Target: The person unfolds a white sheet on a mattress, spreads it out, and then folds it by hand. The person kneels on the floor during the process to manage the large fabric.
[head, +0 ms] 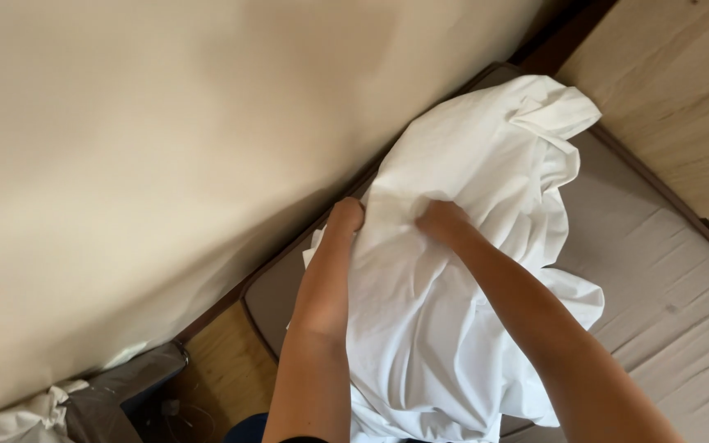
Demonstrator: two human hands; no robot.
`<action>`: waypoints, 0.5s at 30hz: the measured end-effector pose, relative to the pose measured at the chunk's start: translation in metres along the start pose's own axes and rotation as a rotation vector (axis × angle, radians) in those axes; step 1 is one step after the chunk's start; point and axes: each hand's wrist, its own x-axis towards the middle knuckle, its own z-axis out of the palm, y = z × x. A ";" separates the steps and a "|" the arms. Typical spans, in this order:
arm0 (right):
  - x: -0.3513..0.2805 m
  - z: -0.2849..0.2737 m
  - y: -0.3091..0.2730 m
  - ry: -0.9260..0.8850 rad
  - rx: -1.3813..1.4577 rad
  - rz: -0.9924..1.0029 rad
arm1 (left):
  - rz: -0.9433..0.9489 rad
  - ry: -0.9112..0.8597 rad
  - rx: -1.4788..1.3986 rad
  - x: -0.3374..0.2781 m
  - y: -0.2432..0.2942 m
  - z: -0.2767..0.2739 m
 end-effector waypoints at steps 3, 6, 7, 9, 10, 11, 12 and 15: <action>-0.016 0.003 0.016 -0.016 -0.012 0.008 | 0.207 0.189 -0.058 -0.017 -0.008 -0.005; 0.008 0.036 0.052 -0.043 0.093 0.062 | 0.210 0.404 -0.300 -0.039 -0.006 -0.022; 0.011 0.046 0.066 -0.044 0.087 0.052 | 0.203 0.414 -0.304 -0.046 -0.006 -0.028; 0.018 0.071 0.097 0.005 0.110 0.086 | 0.196 0.512 -0.616 -0.061 -0.009 -0.039; 0.010 0.061 0.088 0.000 0.103 0.074 | 0.186 0.522 -0.619 -0.063 -0.010 -0.050; -0.006 0.059 0.087 0.050 0.087 0.056 | 0.211 0.501 -0.603 -0.070 -0.013 -0.054; -0.023 0.056 0.086 0.101 0.071 0.037 | 0.236 0.479 -0.587 -0.077 -0.016 -0.058; -0.032 0.061 0.090 0.116 0.065 0.020 | 0.268 0.415 -0.560 -0.102 -0.010 -0.063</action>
